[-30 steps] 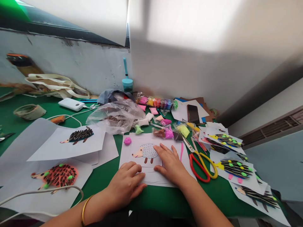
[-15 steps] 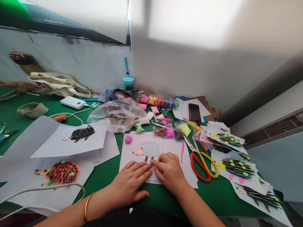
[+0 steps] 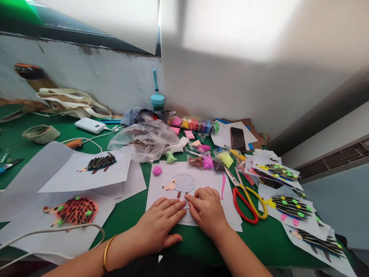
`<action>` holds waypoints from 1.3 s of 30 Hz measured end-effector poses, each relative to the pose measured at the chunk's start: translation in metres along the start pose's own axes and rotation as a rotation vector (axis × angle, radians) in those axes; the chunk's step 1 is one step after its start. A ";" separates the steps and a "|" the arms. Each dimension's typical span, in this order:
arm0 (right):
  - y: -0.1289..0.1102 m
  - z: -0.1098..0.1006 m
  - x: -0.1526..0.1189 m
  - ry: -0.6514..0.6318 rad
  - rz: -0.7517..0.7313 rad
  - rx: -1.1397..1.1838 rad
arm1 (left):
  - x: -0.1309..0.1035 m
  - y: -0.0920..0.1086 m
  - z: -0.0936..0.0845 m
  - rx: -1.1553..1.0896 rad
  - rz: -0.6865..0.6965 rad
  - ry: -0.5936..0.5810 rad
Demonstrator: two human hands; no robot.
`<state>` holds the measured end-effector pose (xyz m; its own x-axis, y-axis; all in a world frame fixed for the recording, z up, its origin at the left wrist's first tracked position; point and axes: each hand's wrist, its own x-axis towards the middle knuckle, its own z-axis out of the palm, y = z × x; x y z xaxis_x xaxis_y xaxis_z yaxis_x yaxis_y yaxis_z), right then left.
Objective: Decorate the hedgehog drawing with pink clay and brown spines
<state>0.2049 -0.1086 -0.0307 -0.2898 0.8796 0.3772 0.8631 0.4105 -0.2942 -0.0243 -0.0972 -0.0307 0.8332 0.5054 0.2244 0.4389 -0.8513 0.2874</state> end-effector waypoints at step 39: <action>0.001 -0.003 0.001 -0.018 -0.036 0.065 | 0.000 0.000 0.001 0.001 -0.001 0.004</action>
<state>0.2065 -0.1084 -0.0278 -0.3278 0.8680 0.3730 0.8236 0.4560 -0.3373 -0.0237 -0.0971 -0.0312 0.8318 0.5064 0.2275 0.4398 -0.8512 0.2865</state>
